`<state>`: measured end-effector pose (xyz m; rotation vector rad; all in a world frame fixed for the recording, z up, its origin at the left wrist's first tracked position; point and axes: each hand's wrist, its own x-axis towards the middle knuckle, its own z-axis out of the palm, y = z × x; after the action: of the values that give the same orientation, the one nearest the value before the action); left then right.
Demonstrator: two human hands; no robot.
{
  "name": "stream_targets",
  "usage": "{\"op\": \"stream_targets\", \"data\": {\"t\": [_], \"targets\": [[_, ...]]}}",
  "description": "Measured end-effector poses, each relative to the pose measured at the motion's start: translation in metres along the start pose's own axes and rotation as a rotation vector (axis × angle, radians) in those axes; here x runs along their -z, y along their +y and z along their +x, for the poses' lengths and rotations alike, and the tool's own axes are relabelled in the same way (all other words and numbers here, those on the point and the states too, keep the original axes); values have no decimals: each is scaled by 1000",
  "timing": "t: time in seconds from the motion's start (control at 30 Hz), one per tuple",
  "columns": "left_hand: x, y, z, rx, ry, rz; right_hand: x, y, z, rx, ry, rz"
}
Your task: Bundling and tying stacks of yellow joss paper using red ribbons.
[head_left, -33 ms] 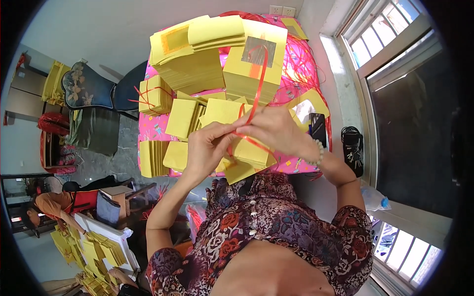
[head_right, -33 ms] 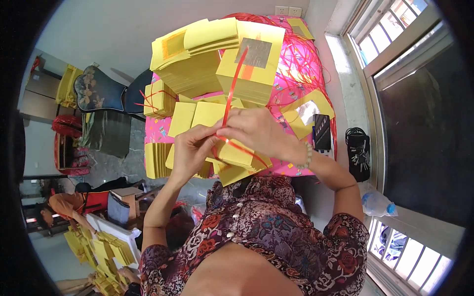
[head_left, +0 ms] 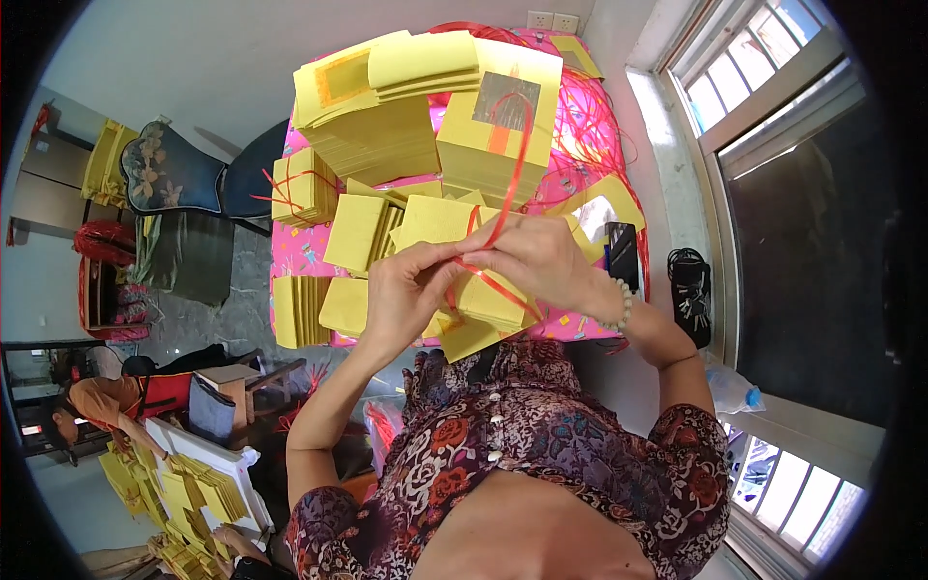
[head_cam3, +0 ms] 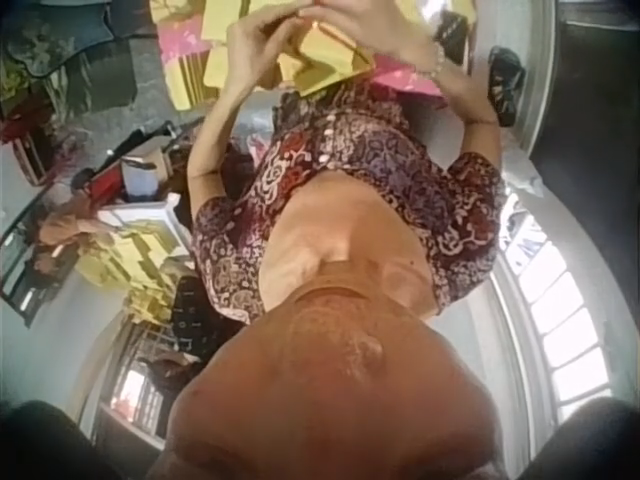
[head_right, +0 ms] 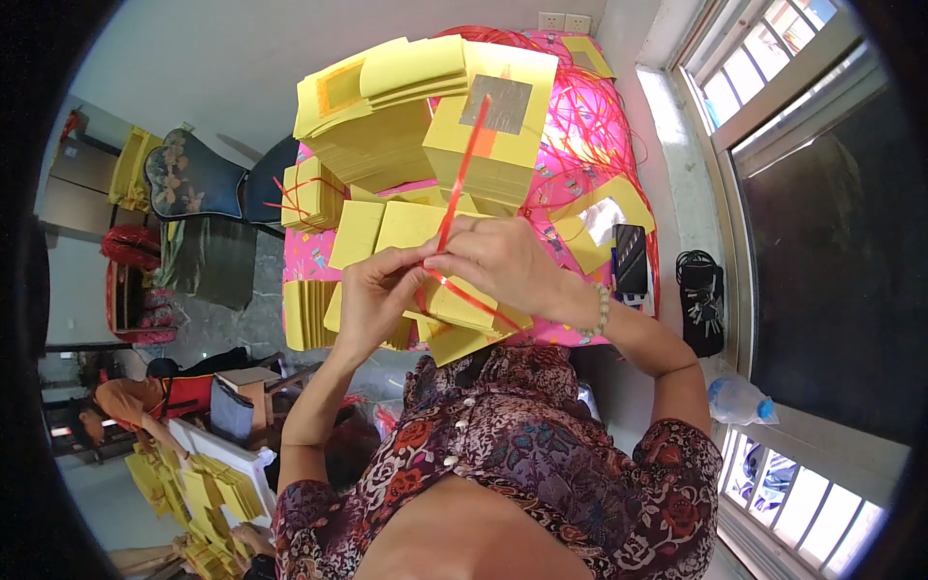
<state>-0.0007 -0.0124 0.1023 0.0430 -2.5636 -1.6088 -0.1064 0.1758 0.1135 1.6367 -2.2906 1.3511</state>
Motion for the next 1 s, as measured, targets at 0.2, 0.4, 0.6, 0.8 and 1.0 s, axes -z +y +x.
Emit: {"op": "stream_targets", "data": {"t": [0.2,0.4,0.6,0.8,1.0], "targets": [[3,24,10,28,-60,19,-5,-13,-12,96,96,-59],[0,-5,16,40,-65,-34,1,-8,-9,-38,-28,283],[8,-9,21,136,-135,-30,-2,23,-10,-327,25,211],[15,-12,36,200,-209,-113,-10,16,-9,-193,24,-51],[10,-11,37,174,-165,-161,0,7,1,-142,20,26]]}}
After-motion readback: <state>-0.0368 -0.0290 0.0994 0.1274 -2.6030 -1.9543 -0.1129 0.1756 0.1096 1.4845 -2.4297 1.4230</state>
